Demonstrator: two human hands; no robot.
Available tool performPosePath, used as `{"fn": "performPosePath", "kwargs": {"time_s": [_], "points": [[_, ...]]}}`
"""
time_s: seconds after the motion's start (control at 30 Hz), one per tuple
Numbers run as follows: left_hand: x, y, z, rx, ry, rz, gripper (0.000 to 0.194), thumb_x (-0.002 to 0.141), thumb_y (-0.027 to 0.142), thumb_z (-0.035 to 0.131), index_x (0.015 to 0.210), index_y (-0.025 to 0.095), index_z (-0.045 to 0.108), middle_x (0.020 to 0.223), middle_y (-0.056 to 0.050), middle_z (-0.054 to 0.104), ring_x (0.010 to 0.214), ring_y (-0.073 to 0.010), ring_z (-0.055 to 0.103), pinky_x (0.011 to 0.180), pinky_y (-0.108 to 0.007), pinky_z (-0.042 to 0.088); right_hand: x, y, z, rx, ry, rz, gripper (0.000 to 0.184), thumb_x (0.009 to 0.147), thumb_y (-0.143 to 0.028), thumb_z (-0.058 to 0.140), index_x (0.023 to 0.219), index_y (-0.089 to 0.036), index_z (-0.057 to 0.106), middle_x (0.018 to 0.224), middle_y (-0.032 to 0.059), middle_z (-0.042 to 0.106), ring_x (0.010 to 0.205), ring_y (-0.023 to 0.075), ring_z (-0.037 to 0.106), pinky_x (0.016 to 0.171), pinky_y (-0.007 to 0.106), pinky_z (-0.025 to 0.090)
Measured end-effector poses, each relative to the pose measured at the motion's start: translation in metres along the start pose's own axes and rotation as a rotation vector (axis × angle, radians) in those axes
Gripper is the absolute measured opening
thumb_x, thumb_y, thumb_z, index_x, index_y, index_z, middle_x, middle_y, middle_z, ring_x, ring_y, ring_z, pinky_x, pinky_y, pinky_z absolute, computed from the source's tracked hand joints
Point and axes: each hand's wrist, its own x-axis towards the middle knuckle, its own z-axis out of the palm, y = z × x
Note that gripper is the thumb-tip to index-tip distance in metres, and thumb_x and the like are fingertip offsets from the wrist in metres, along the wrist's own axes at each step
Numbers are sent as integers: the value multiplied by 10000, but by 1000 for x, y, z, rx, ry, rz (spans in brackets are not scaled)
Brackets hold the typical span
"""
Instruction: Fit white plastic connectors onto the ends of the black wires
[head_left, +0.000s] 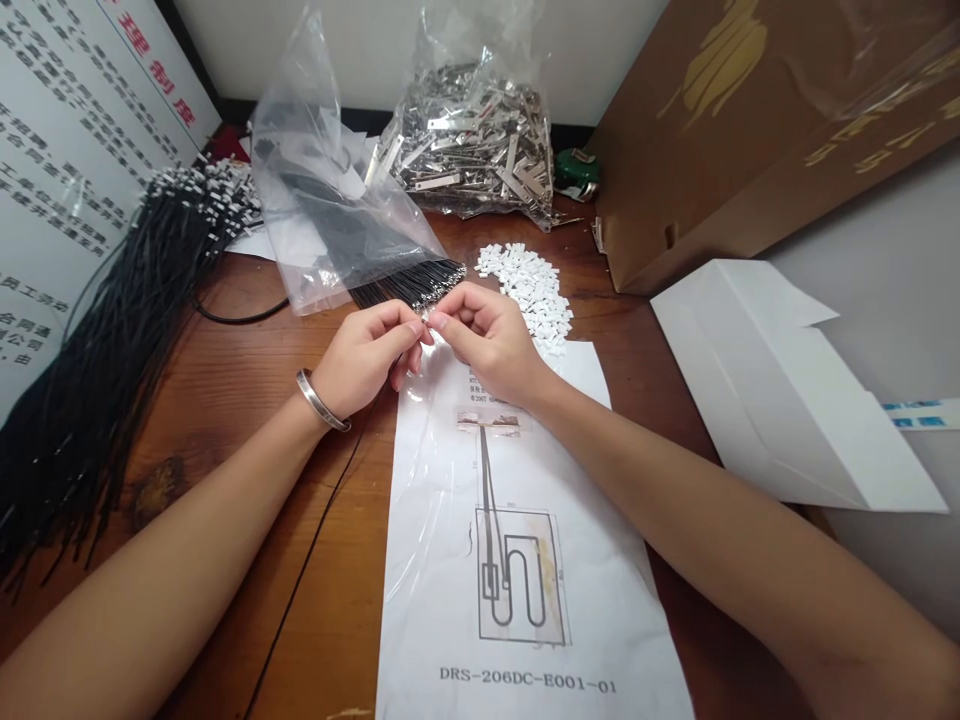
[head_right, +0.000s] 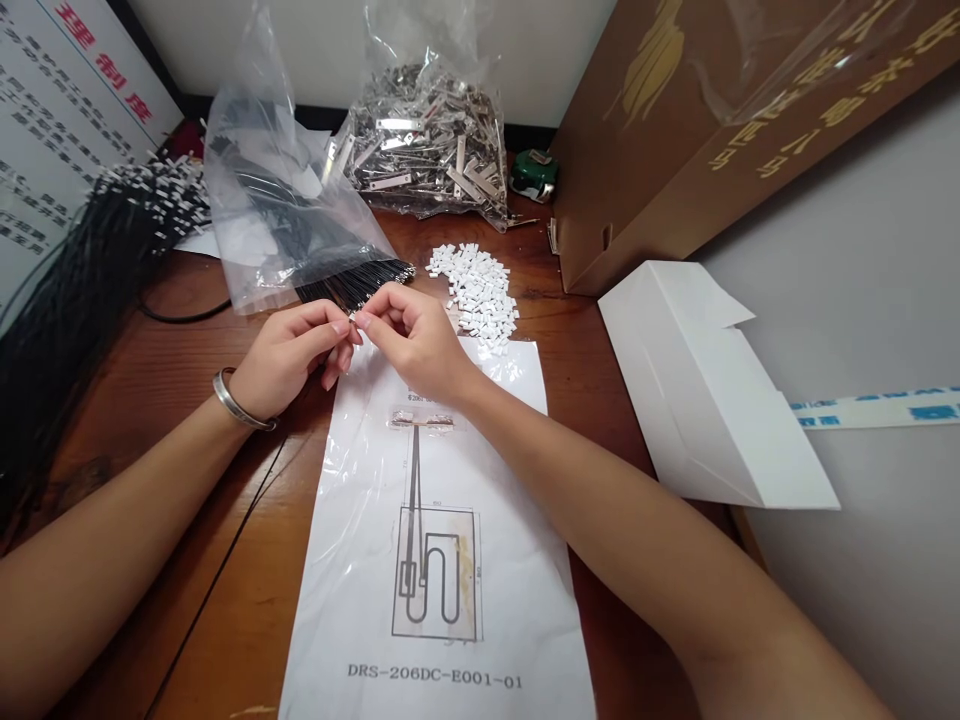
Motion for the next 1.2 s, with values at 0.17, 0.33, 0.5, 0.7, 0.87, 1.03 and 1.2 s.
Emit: {"fn": "performPosePath", "kwargs": {"time_s": [0.17, 0.33, 0.5, 0.7, 0.87, 1.03, 1.2], "points": [[0, 1, 2, 9, 15, -6, 132, 756, 240, 630, 667, 156, 582, 516, 26, 570, 390, -69, 473, 372, -179, 383, 0, 1, 0, 16, -4, 11, 304, 831, -431, 712, 727, -185, 568, 579, -48, 505, 510, 73, 373, 485, 259, 271], [-1, 3, 4, 30, 16, 10, 126, 751, 213, 597, 641, 160, 565, 508, 29, 553, 390, -70, 472, 366, -175, 388, 0, 2, -2, 38, -15, 15, 280, 837, -407, 703, 722, -187, 573, 573, -54, 482, 516, 76, 383, 491, 263, 270], [-1, 3, 4, 43, 11, 21, 159, 784, 213, 584, 636, 162, 552, 515, 27, 555, 386, -71, 478, 371, -180, 396, 1, 1, -2, 36, -9, 15, 238, 841, -361, 689, 724, -186, 580, 564, -58, 468, 513, 77, 379, 495, 267, 270], [0, 2, 3, 51, 41, 26, 170, 828, 279, 629, 716, 164, 571, 543, 33, 574, 372, -66, 477, 367, -185, 376, -1, -1, 1, -55, 72, -6, 137, 847, -314, 676, 817, -198, 609, 513, -90, 384, 477, 81, 317, 484, 265, 251], [0, 0, 2, 63, 40, 38, 184, 843, 317, 631, 747, 165, 590, 557, 30, 582, 374, -68, 478, 367, -190, 372, -5, -4, 3, -165, 131, -81, 80, 847, -277, 681, 833, -204, 653, 497, -90, 357, 470, 90, 295, 502, 282, 267], [0, -1, 2, 47, 36, 46, 182, 843, 316, 639, 752, 165, 596, 546, 33, 576, 373, -71, 471, 370, -193, 367, -7, -4, 5, -234, 155, -135, 34, 847, -223, 654, 832, -200, 674, 488, -89, 350, 467, 91, 286, 515, 288, 273], [1, -3, 2, 38, 40, 52, 153, 855, 298, 631, 784, 162, 618, 551, 34, 582, 376, -68, 474, 376, -189, 369, -7, -2, 6, -264, 189, -149, 67, 863, -231, 644, 844, -202, 701, 483, -84, 355, 468, 93, 292, 520, 291, 275]]}}
